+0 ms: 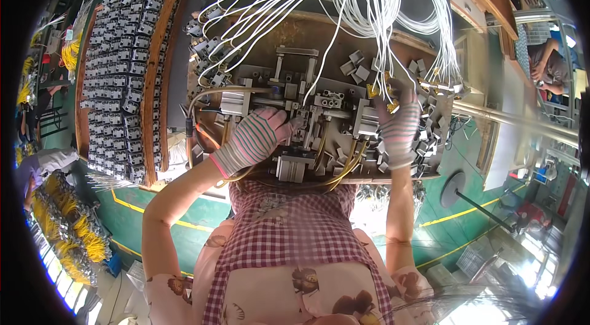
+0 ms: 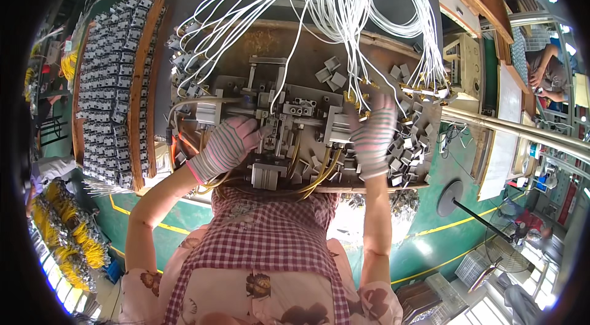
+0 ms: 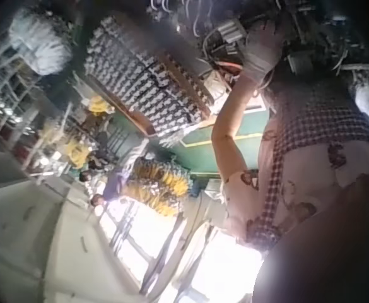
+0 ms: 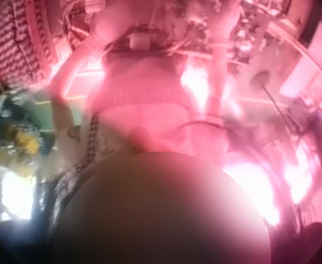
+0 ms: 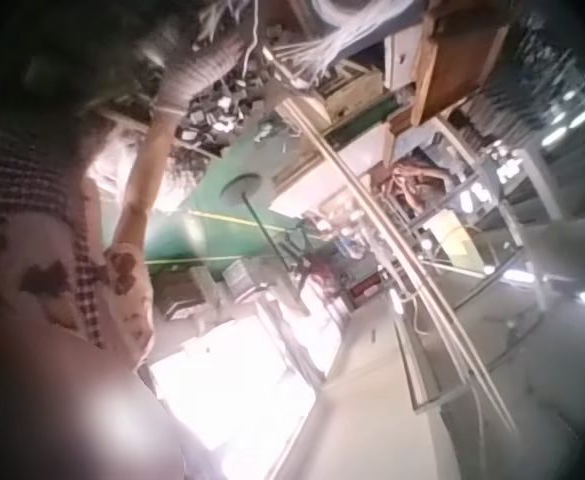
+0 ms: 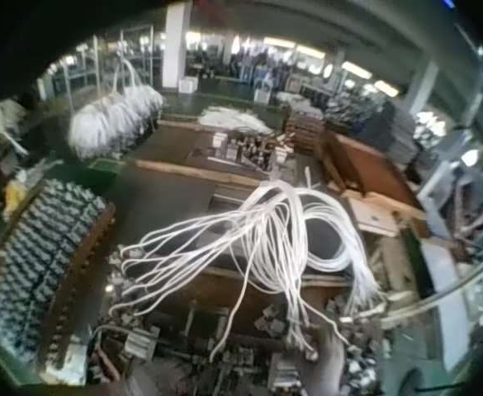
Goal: Assembling electrical components by inserting wires into connectors using an industrial assembly machine.
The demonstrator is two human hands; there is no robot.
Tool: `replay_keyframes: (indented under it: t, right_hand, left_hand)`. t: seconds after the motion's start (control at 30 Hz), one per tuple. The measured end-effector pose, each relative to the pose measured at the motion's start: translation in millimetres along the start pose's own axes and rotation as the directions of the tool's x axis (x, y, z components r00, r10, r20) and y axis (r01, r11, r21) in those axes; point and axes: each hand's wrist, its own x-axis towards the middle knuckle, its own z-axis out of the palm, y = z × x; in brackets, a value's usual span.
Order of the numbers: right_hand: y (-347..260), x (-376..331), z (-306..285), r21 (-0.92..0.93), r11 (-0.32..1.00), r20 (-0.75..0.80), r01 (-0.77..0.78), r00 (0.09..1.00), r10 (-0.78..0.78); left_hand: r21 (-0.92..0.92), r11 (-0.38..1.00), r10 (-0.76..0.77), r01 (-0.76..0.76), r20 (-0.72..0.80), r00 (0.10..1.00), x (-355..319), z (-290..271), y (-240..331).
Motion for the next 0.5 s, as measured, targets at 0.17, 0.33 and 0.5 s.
replay_keyframes:
  t: [0.17,0.33,0.5]
  right_hand:
    - [39,2,0,-0.588,0.783,0.252,0.206,0.966,-0.065]
    - [13,-19,-47,-0.408,0.886,0.015,0.221,0.972,-0.235]
    - [-41,-40,-67,0.225,0.95,0.24,-0.214,0.958,0.159]
  left_hand:
    - [0.024,0.999,-0.046,0.043,0.152,0.987,4,-3,5]
    - [-0.176,0.979,-0.117,0.102,-0.072,0.991,3,-8,11]
    - [-0.827,0.342,-0.53,0.445,0.221,0.818,14,-28,36]
